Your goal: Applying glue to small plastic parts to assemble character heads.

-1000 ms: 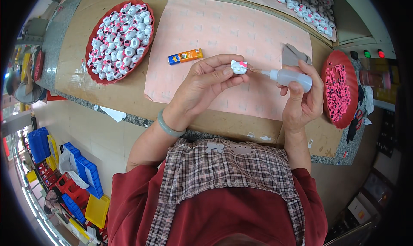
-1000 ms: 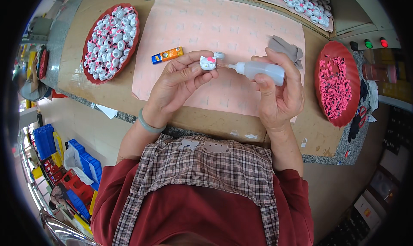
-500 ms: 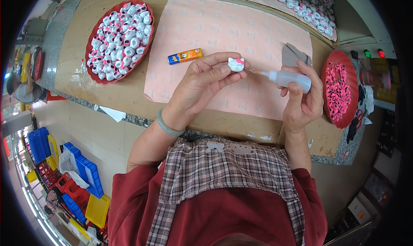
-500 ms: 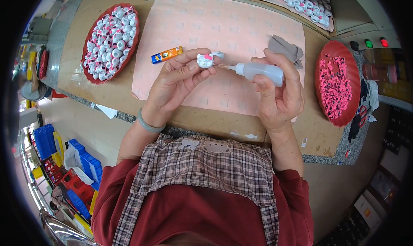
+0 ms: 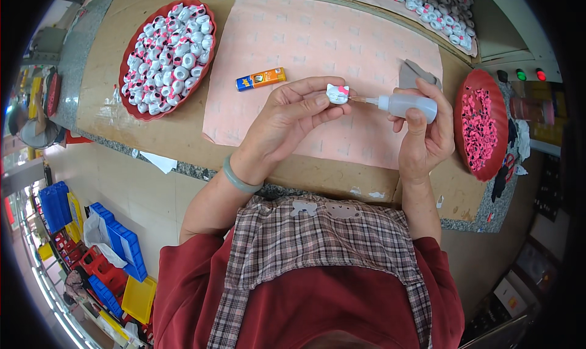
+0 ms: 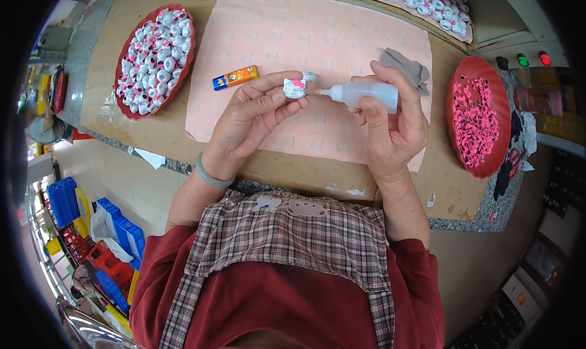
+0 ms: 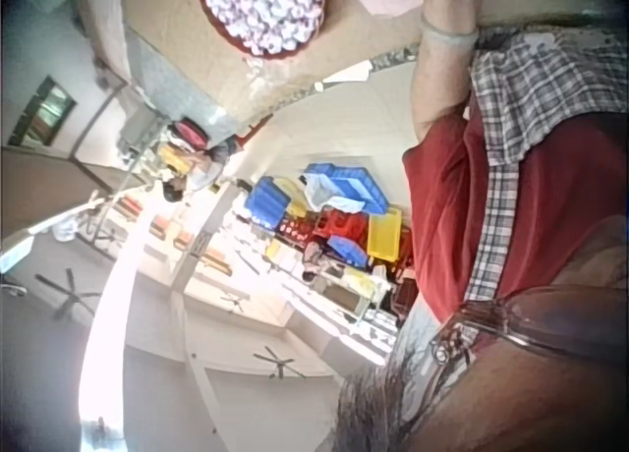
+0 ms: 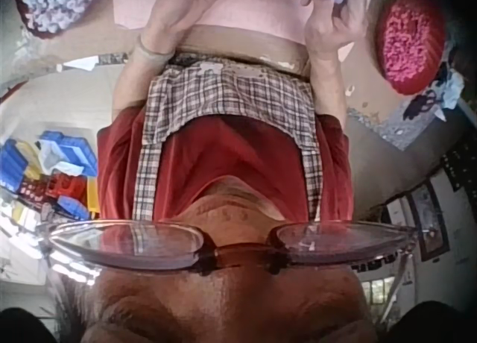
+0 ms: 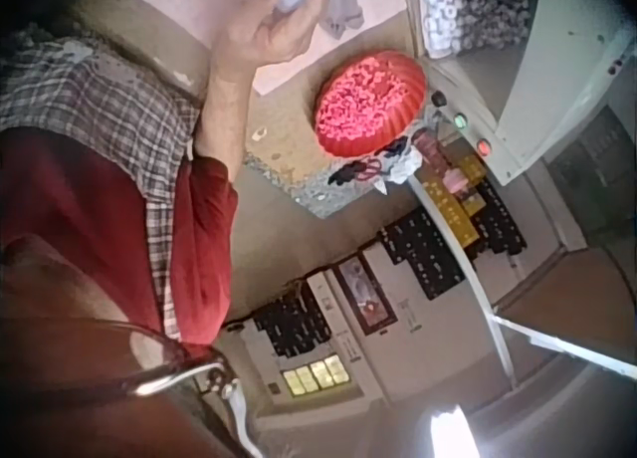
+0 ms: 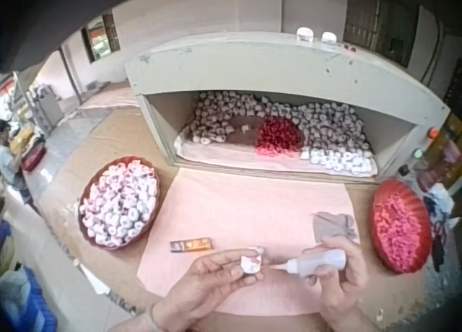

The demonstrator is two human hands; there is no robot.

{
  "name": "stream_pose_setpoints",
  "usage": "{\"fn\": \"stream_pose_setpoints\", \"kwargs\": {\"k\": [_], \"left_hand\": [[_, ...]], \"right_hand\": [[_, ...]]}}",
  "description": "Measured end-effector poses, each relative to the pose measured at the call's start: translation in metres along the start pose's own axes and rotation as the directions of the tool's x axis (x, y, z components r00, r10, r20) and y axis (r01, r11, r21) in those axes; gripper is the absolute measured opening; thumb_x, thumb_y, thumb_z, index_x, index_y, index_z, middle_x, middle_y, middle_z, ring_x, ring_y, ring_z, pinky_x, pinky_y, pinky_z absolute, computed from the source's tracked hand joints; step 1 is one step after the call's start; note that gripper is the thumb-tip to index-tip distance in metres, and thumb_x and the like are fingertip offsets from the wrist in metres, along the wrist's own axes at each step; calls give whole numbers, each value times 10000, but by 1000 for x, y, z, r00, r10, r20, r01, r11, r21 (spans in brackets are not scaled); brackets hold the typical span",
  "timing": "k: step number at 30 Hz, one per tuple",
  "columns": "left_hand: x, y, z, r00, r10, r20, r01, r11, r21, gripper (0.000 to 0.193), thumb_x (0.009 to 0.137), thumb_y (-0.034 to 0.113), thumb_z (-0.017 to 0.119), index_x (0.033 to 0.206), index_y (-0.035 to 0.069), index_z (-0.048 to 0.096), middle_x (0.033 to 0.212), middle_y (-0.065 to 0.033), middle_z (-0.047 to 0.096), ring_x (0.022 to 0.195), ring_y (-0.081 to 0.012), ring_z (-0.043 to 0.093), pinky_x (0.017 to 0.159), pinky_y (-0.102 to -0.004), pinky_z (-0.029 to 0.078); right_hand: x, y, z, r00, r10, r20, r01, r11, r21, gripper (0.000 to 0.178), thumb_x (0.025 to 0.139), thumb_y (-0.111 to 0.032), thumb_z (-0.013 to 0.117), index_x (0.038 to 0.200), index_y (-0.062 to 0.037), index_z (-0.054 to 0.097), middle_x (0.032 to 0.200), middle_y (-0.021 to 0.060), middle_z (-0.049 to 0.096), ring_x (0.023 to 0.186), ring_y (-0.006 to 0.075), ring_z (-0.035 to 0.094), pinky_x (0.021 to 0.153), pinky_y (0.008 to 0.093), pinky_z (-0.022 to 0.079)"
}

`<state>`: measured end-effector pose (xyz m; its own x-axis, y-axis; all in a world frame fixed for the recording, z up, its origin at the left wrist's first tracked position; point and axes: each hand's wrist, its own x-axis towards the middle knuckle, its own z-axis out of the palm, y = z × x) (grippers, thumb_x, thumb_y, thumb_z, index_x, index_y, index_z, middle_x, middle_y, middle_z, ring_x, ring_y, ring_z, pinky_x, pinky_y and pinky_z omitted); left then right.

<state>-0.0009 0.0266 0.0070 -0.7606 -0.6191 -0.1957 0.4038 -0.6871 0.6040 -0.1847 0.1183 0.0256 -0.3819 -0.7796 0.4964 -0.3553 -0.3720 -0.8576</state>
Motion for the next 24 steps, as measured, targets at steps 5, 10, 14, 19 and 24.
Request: {"fn": "stream_pose_setpoints", "kwargs": {"k": [5, 10, 14, 19, 24], "left_hand": [[2, 4, -2, 1000, 15, 20, -15, 1000, 2, 337, 903, 28, 513, 1225, -68, 491, 1177, -240, 560, 1011, -243, 617, 914, -286, 503], [10, 9, -5, 999, 31, 20, -31, 999, -22, 332, 896, 17, 515, 1218, -66, 499, 1160, -230, 573, 1021, -244, 612, 924, -295, 498], [20, 11, -12, 999, 37, 17, -37, 999, -23, 330, 893, 12, 517, 1213, -64, 505, 1148, -226, 581, 1024, -244, 610, 926, -297, 496], [24, 8, -22, 999, 51, 18, -50, 998, -46, 328, 889, 18, 528, 1208, -58, 512, 1138, -223, 587, 1021, -241, 611, 923, -294, 497], [23, 14, -23, 998, 47, 29, -45, 998, -45, 321, 889, 27, 536, 1202, -45, 524, 1136, -217, 591, 1020, -233, 612, 918, -293, 498]], "right_hand": [[4, 3, -2, 998, 53, -29, -50, 993, 109, 319, 914, -146, 555, 1175, 29, 496, 889, 159, 628, 626, 119, 556, 520, 206, 441], [13, 9, -8, 966, 256, -23, -233, 909, 346, 301, 867, -51, 600, 1149, 10, 513, 903, 105, 611, 663, 117, 573, 538, 213, 457], [22, 16, -10, 895, 441, 67, -429, 808, 404, 329, 830, -39, 635, 1135, -12, 515, 903, 74, 590, 690, 115, 568, 569, 216, 466], [44, 26, -8, 759, 603, 248, -651, 693, 309, 319, 804, -21, 649, 1096, -39, 520, 950, 53, 569, 694, 104, 562, 619, 215, 476], [76, 47, 9, 790, 539, 292, -601, 776, 193, 240, 805, -28, 632, 1024, -44, 535, 907, 47, 576, 709, 96, 562, 619, 222, 470]]}}
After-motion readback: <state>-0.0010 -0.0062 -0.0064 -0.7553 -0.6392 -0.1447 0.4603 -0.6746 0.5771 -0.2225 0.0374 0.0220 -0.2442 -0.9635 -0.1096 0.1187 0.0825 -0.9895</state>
